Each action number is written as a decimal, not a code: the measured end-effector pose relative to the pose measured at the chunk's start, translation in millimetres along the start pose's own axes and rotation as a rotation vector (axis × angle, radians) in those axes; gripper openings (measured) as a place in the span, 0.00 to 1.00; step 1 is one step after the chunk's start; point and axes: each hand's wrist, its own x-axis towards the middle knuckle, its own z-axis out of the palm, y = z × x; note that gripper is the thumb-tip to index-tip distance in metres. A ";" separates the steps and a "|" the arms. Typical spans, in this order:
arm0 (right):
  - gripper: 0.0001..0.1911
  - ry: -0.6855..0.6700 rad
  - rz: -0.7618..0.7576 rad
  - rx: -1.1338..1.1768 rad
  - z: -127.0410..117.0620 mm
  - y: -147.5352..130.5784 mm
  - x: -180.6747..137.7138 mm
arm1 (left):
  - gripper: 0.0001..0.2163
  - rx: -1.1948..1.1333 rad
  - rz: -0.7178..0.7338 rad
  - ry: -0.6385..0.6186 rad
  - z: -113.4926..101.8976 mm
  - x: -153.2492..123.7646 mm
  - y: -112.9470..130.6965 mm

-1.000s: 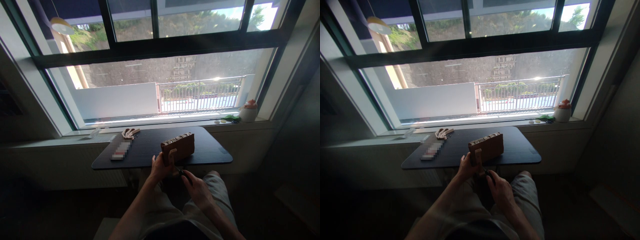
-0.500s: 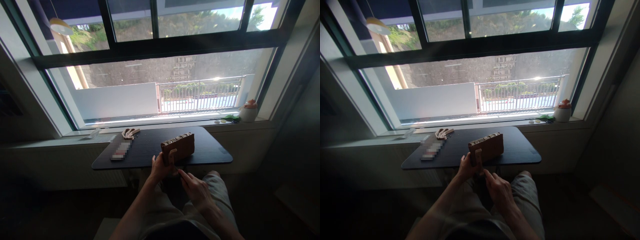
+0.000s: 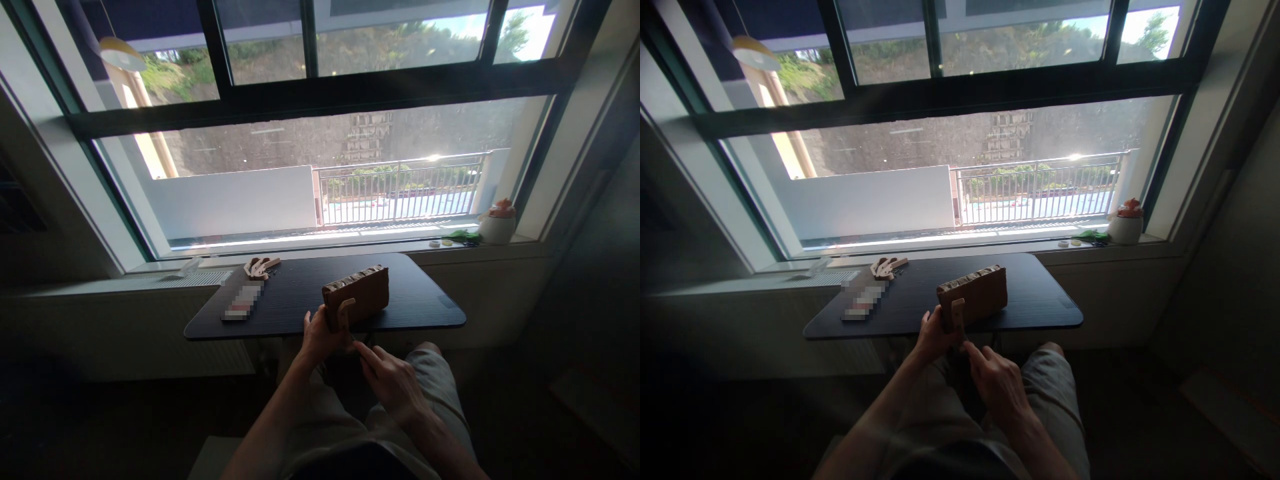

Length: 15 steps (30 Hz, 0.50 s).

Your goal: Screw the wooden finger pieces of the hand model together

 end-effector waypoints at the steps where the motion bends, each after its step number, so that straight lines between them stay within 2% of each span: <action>1: 0.19 -0.004 -0.027 -0.032 0.1 -0.3 -0.5 | 0.21 0.000 0.001 -0.003 -0.1 0.0 0.1; 5: 0.20 -0.001 0.000 0.055 2.9 0.1 -1.3 | 0.22 0.007 0.010 -0.005 -0.8 -0.4 1.0; 11: 0.19 0.047 0.180 0.499 10.2 4.5 3.1 | 0.20 0.015 0.001 -0.022 -3.5 -1.7 4.1; 13: 0.19 0.045 0.199 0.526 9.4 5.2 4.7 | 0.20 0.014 0.007 -0.024 -4.0 -1.7 4.8; 15: 0.19 0.047 0.178 0.429 6.2 4.6 5.5 | 0.20 0.018 0.006 -0.017 -3.6 -1.4 4.9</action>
